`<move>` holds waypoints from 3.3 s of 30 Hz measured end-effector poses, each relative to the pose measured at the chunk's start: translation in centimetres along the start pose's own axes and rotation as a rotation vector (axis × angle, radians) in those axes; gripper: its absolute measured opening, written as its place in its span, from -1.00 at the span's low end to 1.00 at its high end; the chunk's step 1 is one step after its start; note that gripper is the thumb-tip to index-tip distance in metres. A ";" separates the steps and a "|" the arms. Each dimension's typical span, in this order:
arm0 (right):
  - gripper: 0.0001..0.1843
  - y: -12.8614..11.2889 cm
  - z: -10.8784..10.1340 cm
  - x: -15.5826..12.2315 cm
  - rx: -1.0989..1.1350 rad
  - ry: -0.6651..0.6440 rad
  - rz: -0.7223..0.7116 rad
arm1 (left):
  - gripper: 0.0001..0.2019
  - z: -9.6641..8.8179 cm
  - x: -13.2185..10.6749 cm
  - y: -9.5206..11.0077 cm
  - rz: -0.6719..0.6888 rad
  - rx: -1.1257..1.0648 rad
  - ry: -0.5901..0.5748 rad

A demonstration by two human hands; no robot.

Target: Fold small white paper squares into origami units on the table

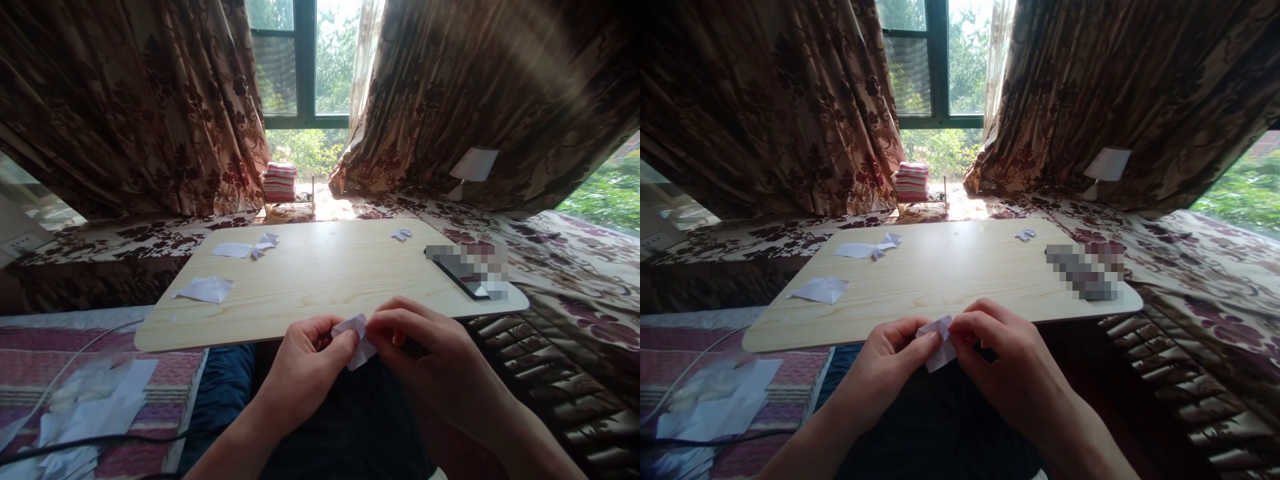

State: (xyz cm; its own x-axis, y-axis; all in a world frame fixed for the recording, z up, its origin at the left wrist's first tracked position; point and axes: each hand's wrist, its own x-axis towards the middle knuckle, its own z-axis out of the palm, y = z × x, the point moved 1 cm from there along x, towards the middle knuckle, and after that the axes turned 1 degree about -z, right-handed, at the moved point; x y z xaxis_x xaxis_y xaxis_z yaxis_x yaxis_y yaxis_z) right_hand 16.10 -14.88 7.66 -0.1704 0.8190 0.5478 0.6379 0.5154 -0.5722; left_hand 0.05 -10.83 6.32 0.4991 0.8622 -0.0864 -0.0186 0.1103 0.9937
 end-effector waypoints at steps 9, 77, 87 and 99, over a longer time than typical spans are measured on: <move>-0.90 -0.2 0.1 -0.2 0.014 -0.062 0.081 | -0.83 0.0 0.1 0.0 0.092 0.100 0.013; -0.75 0.6 3.2 -1.4 0.303 0.041 0.375 | -0.76 -0.4 0.1 -0.2 0.076 0.248 0.068; -0.76 1.0 4.6 -1.9 0.383 0.143 0.419 | -0.77 -0.3 -0.1 -1.3 0.093 0.064 0.120; -0.76 1.2 0.7 -0.8 -0.179 0.012 -0.182 | -0.78 -0.8 0.1 -0.6 0.080 0.178 0.025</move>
State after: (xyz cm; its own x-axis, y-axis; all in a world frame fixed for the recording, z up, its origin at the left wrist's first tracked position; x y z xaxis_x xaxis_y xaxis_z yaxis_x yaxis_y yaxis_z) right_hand 16.41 -14.75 6.10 -0.2866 0.7132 0.6397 0.7208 0.6004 -0.3464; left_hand -0.61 -10.42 5.69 0.4804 0.8770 -0.0066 0.0979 -0.0461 0.9941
